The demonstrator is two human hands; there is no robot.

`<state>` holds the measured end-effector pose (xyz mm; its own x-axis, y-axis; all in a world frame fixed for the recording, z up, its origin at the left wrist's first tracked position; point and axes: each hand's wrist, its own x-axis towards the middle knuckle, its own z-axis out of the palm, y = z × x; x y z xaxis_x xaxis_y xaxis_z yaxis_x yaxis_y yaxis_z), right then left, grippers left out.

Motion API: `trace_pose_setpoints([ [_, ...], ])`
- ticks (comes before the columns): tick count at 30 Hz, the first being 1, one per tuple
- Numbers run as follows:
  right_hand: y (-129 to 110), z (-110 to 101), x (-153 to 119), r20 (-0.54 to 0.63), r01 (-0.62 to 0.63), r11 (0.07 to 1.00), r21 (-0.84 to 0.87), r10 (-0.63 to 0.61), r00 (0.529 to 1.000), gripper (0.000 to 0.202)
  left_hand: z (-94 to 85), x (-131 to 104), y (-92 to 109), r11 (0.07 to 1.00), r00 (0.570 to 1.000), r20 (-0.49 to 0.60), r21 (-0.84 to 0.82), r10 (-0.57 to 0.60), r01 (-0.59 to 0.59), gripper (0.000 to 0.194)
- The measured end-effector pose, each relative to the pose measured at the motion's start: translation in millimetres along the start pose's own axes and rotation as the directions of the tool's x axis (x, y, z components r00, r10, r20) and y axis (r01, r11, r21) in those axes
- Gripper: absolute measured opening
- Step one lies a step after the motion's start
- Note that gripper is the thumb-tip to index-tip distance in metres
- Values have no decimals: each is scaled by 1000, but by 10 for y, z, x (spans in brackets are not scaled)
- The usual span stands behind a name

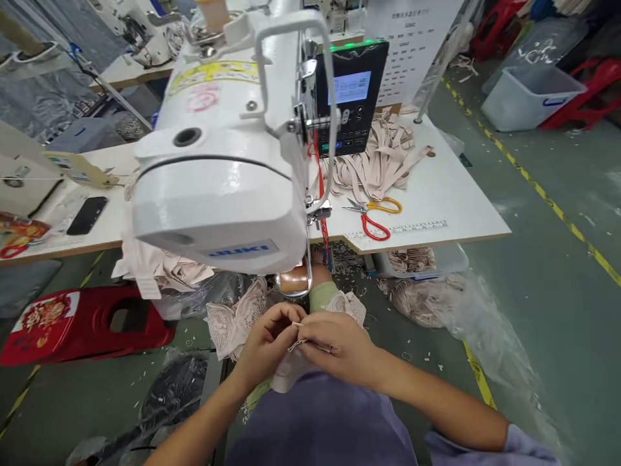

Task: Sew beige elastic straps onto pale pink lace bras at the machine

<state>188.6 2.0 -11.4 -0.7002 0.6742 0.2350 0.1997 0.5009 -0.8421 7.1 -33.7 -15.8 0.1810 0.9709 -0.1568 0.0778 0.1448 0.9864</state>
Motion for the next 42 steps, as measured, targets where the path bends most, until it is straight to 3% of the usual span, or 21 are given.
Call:
trace_pose_setpoints([
  [2, -17, -11, 4, -52, 32, 999, -17, -33, 998, 27, 52, -23, -37, 998, 993, -94, 0, 69, -69, 17],
  [5, -21, -21, -2, -33, 20, 999, -44, -21, 999, 25, 65, -43, -46, 940, 951, -164, 268, 262, -212, 15],
  [8, -11, -24, -4, -18, -40, 999, -8, 40, 999, 20, 41, -27, -39, 810, 884, -148, 488, 443, -325, 17],
  [12, 27, -54, 34, -50, -140, 985, 100, 145, 988, 19, 6, 12, -45, 707, 825, -91, 573, 558, -415, 15],
  [15, 51, -146, 100, -75, -256, 959, 120, 266, 961, 24, -9, 1, -18, 678, 822, -75, 611, 565, -410, 14],
  [18, 39, -268, 177, -89, -291, 956, 30, 293, 952, 24, -18, -31, 61, 624, 815, -6, 646, 580, -439, 10],
  [23, -15, -388, 262, 111, -328, 944, 25, 323, 940, 25, -64, -38, 194, 558, 794, 77, 672, 602, -488, 10],
  [28, -23, -451, 298, 271, -455, 882, 125, 411, 871, 25, -106, -23, 225, 618, 840, 65, 647, 539, -446, 14],
  [34, -68, -484, 294, 291, -372, 922, 105, 329, 898, 19, -101, -5, 257, 688, 889, 81, 603, 450, -403, 14],
  [37, -93, -494, 287, 301, -333, 942, 49, 304, 904, 19, -109, 6, 287, 684, 897, 104, 611, 429, -398, 17],
  [40, -106, -503, 290, 318, -319, 948, 5, 301, 899, 19, -133, 29, 308, 684, 934, 160, 643, 320, -345, 18],
  [42, -110, -499, 290, 337, -318, 948, -14, 304, 891, 18, -151, 48, 297, 635, 941, 224, 695, 253, -337, 26],
])
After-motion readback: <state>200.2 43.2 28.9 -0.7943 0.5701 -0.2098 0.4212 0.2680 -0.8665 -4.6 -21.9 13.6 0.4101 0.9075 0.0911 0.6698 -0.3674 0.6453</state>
